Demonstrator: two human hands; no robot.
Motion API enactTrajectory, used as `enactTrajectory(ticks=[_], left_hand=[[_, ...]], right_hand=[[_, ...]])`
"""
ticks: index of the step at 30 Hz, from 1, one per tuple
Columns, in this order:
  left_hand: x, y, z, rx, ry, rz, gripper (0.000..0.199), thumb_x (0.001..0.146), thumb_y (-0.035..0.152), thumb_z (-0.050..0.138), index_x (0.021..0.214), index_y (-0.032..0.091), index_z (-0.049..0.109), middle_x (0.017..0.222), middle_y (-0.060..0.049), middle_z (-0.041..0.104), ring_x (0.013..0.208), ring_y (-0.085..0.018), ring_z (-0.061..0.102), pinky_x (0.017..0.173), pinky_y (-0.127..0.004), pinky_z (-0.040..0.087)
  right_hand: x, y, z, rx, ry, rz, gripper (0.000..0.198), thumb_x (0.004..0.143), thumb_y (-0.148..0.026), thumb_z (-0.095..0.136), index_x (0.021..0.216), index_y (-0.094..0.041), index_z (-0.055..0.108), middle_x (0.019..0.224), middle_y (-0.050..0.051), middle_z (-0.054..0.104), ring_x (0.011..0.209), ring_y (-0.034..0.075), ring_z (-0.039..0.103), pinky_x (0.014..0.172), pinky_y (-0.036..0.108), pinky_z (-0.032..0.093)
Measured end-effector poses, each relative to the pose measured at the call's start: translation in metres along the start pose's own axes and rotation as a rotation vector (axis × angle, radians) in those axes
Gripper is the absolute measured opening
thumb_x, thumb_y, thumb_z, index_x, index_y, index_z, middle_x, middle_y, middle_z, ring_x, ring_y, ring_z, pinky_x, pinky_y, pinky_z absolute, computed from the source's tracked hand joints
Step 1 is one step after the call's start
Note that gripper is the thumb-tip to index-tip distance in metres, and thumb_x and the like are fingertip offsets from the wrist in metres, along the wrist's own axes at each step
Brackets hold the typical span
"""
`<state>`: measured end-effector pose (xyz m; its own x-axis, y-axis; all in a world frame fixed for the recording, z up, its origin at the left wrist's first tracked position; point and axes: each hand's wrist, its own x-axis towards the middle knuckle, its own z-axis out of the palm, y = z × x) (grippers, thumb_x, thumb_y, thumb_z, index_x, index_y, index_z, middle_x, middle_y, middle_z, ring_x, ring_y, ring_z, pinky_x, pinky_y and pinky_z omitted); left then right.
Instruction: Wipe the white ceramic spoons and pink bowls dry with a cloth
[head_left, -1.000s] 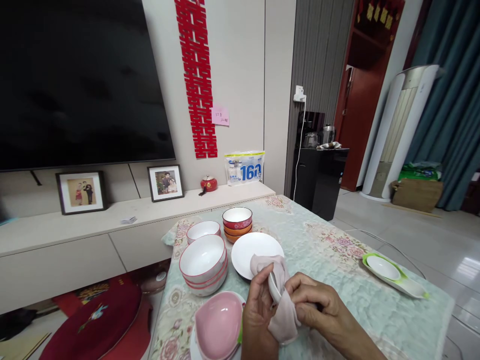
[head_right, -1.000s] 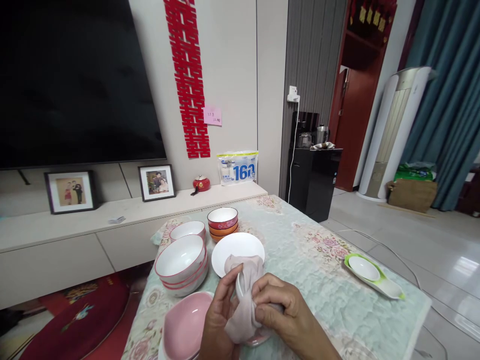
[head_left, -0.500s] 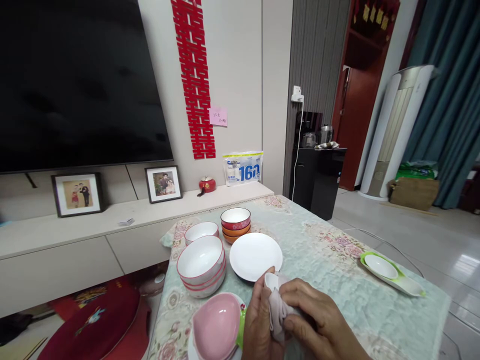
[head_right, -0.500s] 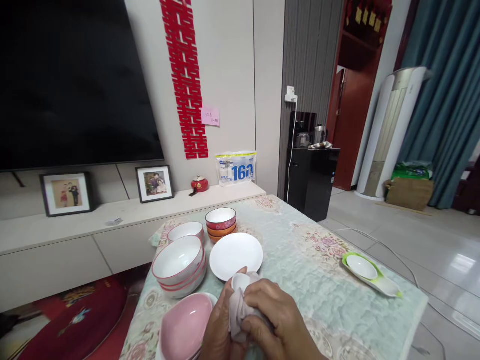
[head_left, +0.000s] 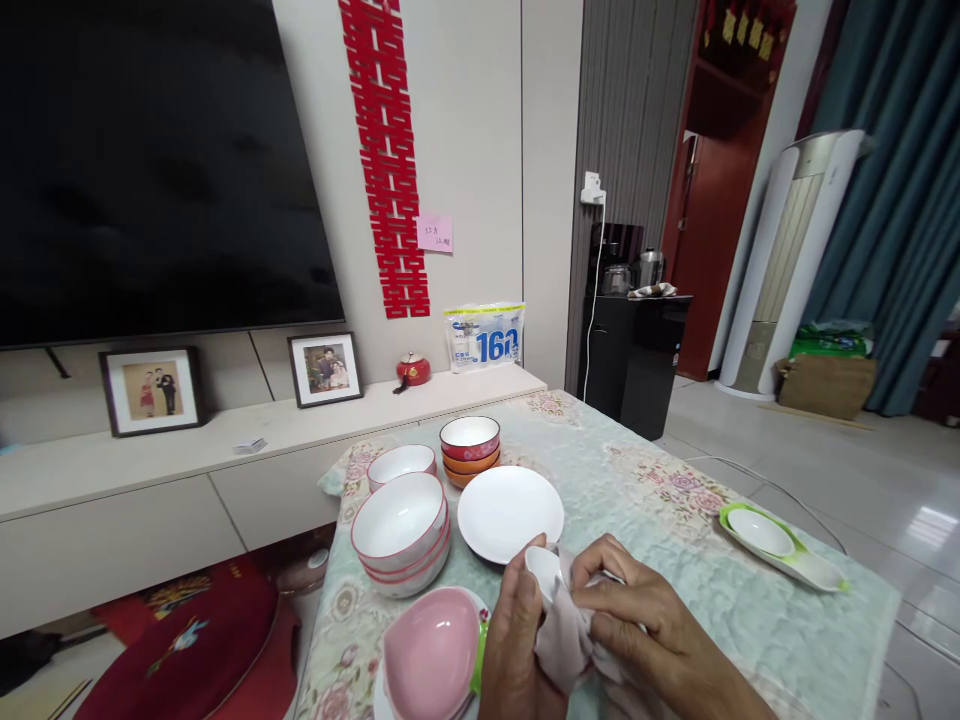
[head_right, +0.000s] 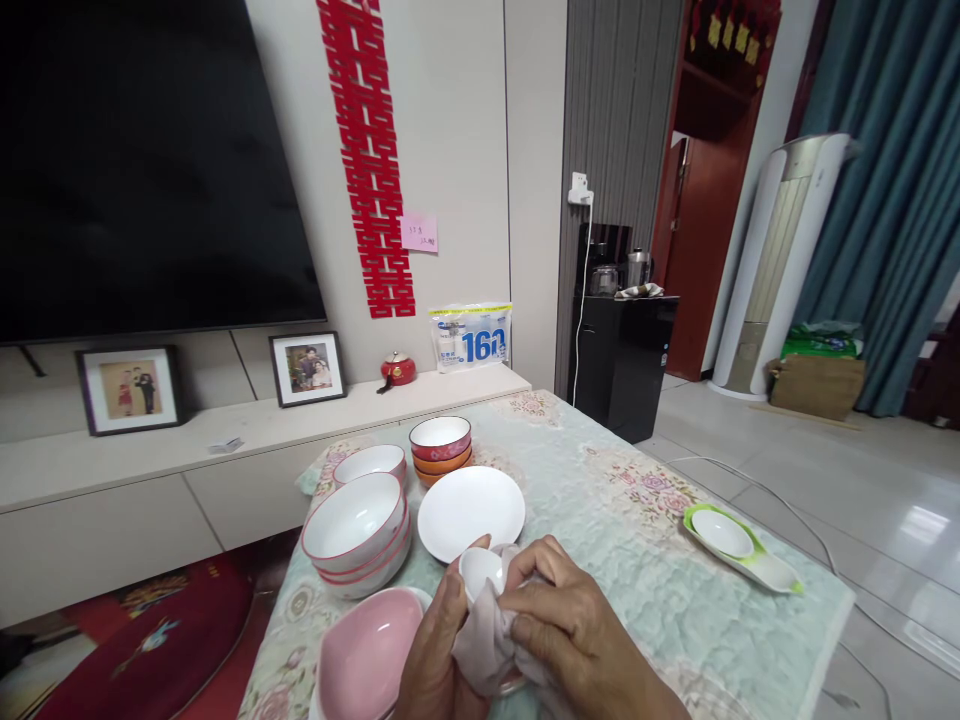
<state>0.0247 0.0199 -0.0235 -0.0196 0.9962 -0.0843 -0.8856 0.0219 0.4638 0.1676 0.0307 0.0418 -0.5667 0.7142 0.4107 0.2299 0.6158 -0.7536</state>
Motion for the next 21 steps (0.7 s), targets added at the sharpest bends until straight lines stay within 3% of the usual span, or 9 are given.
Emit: enactTrajectory(ticks=[3, 6, 9, 12, 16, 21], left_hand=[[0.0, 0.0, 0.002, 0.041, 0.001, 0.006, 0.051, 0.071, 0.045, 0.086, 0.115, 0.023, 0.075, 0.119, -0.013, 0.075, 0.117, -0.032, 0.066, 0.104, -0.043, 0.048], [0.001, 0.003, 0.004, 0.127, 0.016, -0.008, 0.052, 0.066, 0.043, 0.089, 0.112, 0.024, 0.075, 0.114, -0.012, 0.077, 0.114, -0.033, 0.068, 0.102, -0.044, 0.048], [0.001, 0.002, 0.004, 0.175, 0.003, 0.029, 0.056, 0.062, 0.042, 0.091, 0.112, 0.022, 0.075, 0.114, -0.013, 0.076, 0.11, -0.033, 0.069, 0.096, -0.041, 0.052], [0.001, -0.003, 0.001, 0.227, -0.008, 0.057, 0.057, 0.061, 0.035, 0.092, 0.113, 0.022, 0.073, 0.113, -0.013, 0.076, 0.102, -0.031, 0.071, 0.089, -0.038, 0.054], [0.002, -0.007, -0.003, 0.272, 0.003, 0.116, 0.063, 0.06, 0.036, 0.092, 0.117, 0.02, 0.071, 0.113, -0.015, 0.075, 0.104, -0.033, 0.07, 0.094, -0.041, 0.052], [0.001, -0.002, -0.005, 0.199, 0.054, 0.145, 0.063, 0.057, 0.031, 0.092, 0.117, 0.023, 0.072, 0.115, -0.013, 0.075, 0.11, -0.034, 0.068, 0.095, -0.04, 0.052]], right_hand=[[0.002, -0.001, 0.004, 0.038, 0.094, 0.013, 0.038, 0.104, -0.045, 0.046, 0.087, -0.026, 0.074, 0.092, 0.004, 0.062, 0.089, 0.019, 0.062, 0.081, 0.03, 0.049], [0.004, 0.002, 0.013, -0.065, 0.243, -0.006, 0.031, 0.102, -0.036, 0.051, 0.085, -0.025, 0.075, 0.087, 0.003, 0.063, 0.086, 0.019, 0.063, 0.076, 0.029, 0.05], [0.004, 0.009, 0.022, -0.185, 0.398, -0.056, 0.017, 0.097, -0.026, 0.057, 0.091, -0.024, 0.074, 0.081, 0.002, 0.064, 0.078, 0.018, 0.063, 0.07, 0.026, 0.05], [0.002, 0.015, 0.029, -0.189, 0.498, 0.016, 0.01, 0.091, -0.025, 0.065, 0.082, -0.022, 0.067, 0.073, -0.001, 0.063, 0.064, 0.014, 0.059, 0.062, 0.024, 0.048], [0.001, 0.006, 0.026, -0.031, 0.355, 0.159, 0.02, 0.094, -0.029, 0.058, 0.077, -0.021, 0.064, 0.069, -0.002, 0.064, 0.062, 0.014, 0.059, 0.059, 0.023, 0.046], [0.002, -0.01, 0.011, 0.092, 0.065, 0.042, 0.025, 0.1, -0.041, 0.053, 0.097, -0.024, 0.071, 0.094, 0.004, 0.071, 0.088, 0.02, 0.065, 0.078, 0.029, 0.05]])
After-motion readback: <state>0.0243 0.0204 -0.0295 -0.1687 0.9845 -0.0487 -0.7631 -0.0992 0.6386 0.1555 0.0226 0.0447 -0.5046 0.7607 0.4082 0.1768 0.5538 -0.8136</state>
